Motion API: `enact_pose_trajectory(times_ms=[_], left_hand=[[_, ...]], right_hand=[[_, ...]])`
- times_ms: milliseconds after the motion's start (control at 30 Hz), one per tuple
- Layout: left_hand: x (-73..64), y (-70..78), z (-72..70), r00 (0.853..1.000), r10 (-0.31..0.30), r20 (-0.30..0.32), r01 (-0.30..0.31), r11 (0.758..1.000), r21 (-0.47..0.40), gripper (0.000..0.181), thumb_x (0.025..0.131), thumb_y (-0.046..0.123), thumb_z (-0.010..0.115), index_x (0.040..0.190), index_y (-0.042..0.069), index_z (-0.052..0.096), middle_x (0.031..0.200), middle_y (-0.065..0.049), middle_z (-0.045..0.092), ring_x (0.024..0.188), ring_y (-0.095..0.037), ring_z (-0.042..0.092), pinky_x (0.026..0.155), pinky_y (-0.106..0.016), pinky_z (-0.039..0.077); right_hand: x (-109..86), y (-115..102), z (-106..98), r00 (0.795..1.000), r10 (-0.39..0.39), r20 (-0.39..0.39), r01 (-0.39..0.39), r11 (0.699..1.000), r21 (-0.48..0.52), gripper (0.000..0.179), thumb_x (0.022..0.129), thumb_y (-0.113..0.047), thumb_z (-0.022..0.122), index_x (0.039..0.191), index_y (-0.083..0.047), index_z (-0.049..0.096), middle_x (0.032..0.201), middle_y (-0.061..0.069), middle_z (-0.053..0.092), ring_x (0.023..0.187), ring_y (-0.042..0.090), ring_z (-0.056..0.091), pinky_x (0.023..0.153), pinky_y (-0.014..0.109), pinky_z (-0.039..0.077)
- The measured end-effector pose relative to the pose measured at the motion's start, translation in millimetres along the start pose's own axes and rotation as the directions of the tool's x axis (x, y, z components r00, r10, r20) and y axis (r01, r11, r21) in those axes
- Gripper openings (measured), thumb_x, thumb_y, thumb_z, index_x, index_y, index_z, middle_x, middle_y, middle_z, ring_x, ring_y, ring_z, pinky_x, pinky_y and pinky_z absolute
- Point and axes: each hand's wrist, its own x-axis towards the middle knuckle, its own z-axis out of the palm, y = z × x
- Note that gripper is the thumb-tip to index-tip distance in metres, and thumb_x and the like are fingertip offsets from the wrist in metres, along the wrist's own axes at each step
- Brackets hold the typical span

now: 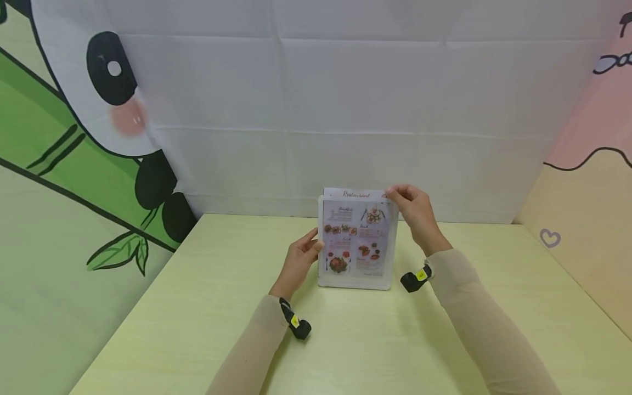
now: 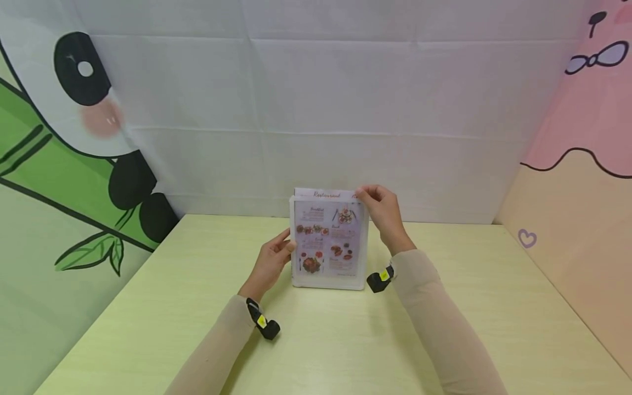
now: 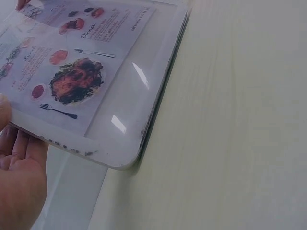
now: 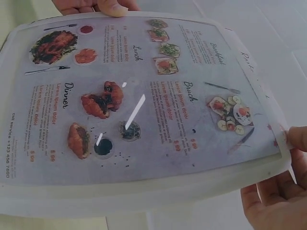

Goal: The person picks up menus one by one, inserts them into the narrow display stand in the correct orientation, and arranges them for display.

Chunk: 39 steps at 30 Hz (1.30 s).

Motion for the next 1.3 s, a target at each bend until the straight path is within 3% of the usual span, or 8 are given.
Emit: enact_pose_trajectory(times_ms=[233,500,767,1033,1300], left_hand=[[3.1,-1.0,1.0,1.000,-0.016,-0.003,0.016,1.000,0.000,0.055,0.094,0.021,0.059,0.146,0.009,0.042,0.131,-0.021,0.058,0.106,-0.011,0.063,0.097,-0.035,0.052],[5.7,-2.2,2.3,1.000,0.002,-0.011,-0.002,1.000,0.006,0.061,0.092,0.028,0.061,0.145,0.008,0.042,0.129,-0.020,0.060,0.105,-0.011,0.063,0.096,-0.034,0.052],[5.6,-3.5,4.3,1.000,-0.011,-0.002,0.011,1.000,0.006,0.058,0.093,0.026,0.060,0.146,0.010,0.042,0.131,-0.019,0.059,0.110,-0.016,0.062,0.097,-0.035,0.051],[9.0,-5.3,5.2,1.000,-0.009,-0.022,0.009,1.000,-0.003,0.054,0.095,0.020,0.059,0.146,0.011,0.043,0.131,-0.019,0.059,0.107,-0.013,0.063,0.096,-0.034,0.052],[13.3,-3.7,7.6,0.999,-0.020,-0.032,0.020,1.000,0.009,0.052,0.096,0.018,0.057,0.145,0.011,0.043,0.132,-0.019,0.059,0.107,-0.013,0.063,0.096,-0.034,0.052]], right_hand=[[3.3,6.1,1.1,1.000,0.013,0.001,-0.013,1.000,0.004,0.030,0.095,-0.039,0.060,0.108,-0.012,0.058,0.101,-0.003,0.056,0.096,0.015,0.050,0.091,0.029,0.040],[8.1,11.3,1.4,1.000,0.000,0.015,0.000,1.000,0.006,0.032,0.096,-0.038,0.058,0.112,-0.010,0.056,0.103,-0.002,0.056,0.095,0.016,0.050,0.086,0.028,0.042],[10.3,20.4,-0.8,0.998,-0.052,0.031,0.053,0.999,-0.007,0.042,0.096,-0.041,0.057,0.117,-0.005,0.055,0.105,0.001,0.057,0.094,0.014,0.053,0.087,0.028,0.046],[14.8,28.9,-0.9,0.993,-0.121,0.012,0.121,0.992,-0.032,0.042,0.095,-0.045,0.058,0.115,-0.009,0.058,0.104,-0.001,0.060,0.095,0.014,0.056,0.088,0.030,0.046],[19.5,32.9,-3.8,0.984,-0.178,-0.004,0.177,0.982,-0.071,0.047,0.092,-0.050,0.059,0.115,-0.010,0.061,0.100,0.001,0.062,0.086,0.013,0.058,0.082,0.028,0.046]])
